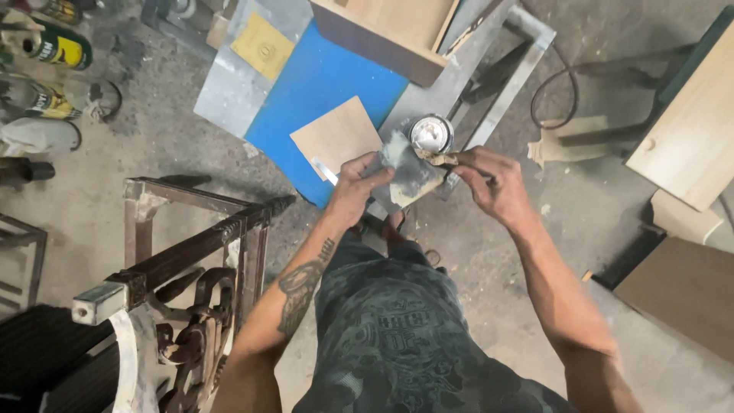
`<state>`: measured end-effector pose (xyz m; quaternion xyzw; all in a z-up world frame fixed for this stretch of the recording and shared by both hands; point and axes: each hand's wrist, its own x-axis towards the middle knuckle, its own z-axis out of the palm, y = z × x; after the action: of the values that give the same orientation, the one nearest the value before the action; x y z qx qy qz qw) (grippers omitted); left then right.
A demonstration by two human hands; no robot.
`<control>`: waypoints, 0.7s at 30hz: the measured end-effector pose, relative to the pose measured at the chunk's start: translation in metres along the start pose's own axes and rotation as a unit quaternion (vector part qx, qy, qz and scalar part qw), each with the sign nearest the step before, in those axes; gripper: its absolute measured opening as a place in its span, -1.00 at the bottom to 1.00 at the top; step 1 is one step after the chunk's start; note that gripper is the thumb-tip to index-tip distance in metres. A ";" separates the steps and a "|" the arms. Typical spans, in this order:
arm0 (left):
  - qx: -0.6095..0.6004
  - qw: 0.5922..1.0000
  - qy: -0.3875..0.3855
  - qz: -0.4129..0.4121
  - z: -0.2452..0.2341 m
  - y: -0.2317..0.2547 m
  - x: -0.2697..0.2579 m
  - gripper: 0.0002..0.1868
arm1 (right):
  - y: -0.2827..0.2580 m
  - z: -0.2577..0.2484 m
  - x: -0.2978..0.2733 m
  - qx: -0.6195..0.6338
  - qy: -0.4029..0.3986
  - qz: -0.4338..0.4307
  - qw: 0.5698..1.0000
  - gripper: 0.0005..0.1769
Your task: Applying wood filler to a wooden chair frame and sanding it to a smooth finish.
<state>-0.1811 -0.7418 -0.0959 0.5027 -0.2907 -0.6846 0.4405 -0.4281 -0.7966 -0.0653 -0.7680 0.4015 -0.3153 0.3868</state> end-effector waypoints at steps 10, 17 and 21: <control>-0.203 0.977 0.060 -0.016 0.015 0.011 -0.007 -0.69 | -0.028 0.018 -0.018 -0.046 0.067 -0.154 0.985 -0.68; -0.235 0.971 0.050 0.011 -0.002 -0.019 -0.001 -0.60 | -0.025 0.021 -0.025 -0.022 0.068 -0.157 0.985 -0.66; -0.250 0.967 0.051 0.014 0.002 -0.009 -0.006 -0.61 | -0.012 0.026 -0.034 -0.015 0.016 -0.142 0.990 -0.58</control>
<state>-0.1849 -0.7323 -0.1006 0.4065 -0.0943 -0.7032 0.5757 -0.4192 -0.7537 -0.0742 -0.8175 0.2998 -0.3733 0.3200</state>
